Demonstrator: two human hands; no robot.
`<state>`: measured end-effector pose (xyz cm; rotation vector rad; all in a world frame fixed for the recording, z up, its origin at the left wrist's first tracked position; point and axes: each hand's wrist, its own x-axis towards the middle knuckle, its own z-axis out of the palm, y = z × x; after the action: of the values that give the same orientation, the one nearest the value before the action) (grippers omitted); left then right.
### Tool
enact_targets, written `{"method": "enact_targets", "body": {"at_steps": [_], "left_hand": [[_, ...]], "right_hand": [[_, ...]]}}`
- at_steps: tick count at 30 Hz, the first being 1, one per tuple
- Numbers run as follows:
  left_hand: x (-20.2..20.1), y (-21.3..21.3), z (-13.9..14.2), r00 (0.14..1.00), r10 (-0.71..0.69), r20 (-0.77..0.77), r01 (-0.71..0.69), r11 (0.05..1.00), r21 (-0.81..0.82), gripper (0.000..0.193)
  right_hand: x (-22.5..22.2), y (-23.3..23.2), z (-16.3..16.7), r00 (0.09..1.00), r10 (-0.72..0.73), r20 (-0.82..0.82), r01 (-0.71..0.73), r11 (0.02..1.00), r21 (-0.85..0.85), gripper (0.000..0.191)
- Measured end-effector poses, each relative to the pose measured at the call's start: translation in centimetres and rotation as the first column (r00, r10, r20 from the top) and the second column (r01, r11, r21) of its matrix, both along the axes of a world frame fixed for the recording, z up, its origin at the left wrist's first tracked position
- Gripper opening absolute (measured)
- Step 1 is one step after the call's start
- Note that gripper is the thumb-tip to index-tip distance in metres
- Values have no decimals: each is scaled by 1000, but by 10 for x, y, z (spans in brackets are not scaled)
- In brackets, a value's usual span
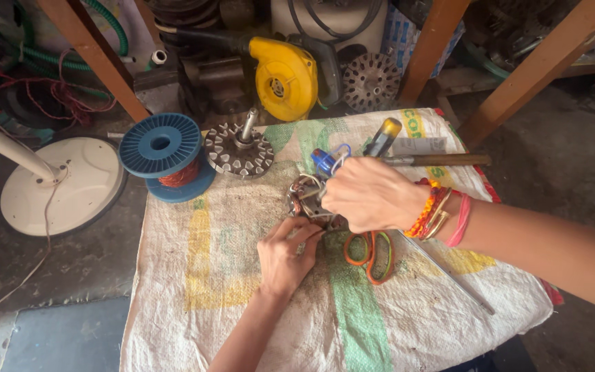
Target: The person works on an electric motor armature on a cloth-covered workbench, using a screwdriver to pry and turn parts of the wound copper rotor, cutting wire with scissors and pliers, and tapping components with a hammer while repositioning the armature by hand throughout.
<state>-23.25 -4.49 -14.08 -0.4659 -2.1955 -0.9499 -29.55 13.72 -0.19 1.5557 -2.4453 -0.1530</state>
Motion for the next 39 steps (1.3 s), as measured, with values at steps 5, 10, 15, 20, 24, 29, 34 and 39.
{"method": "enact_targets", "body": {"at_steps": [5,10,15,20,24,29,34,39], "left_hand": [[-3,1,-1,998,-30,62,27,998,52,16],[-8,-3,-1,961,-119,249,51,963,263,18],[-14,-7,-2,910,-186,372,23,915,402,20],[-12,-7,-2,910,-191,367,24,910,415,19],[-15,-6,-1,897,-176,404,-11,907,420,21],[-17,-6,5,863,-182,471,-78,873,482,25],[-27,4,14,837,-361,411,-92,647,757,21],[-23,-1,13,868,-456,198,66,500,864,36]], "right_hand": [[-13,-1,7,915,-345,210,295,926,236,10],[-12,5,7,947,-167,273,204,973,-112,10],[8,-14,-9,818,-522,239,440,837,324,5],[45,-22,-33,960,-272,-61,266,960,-90,3],[50,-26,-39,931,-364,13,364,928,-79,3],[32,-9,-21,777,-555,298,569,821,46,4],[25,9,-5,764,-571,300,607,794,-35,9],[21,13,-8,854,-477,210,497,866,-54,20]]}}
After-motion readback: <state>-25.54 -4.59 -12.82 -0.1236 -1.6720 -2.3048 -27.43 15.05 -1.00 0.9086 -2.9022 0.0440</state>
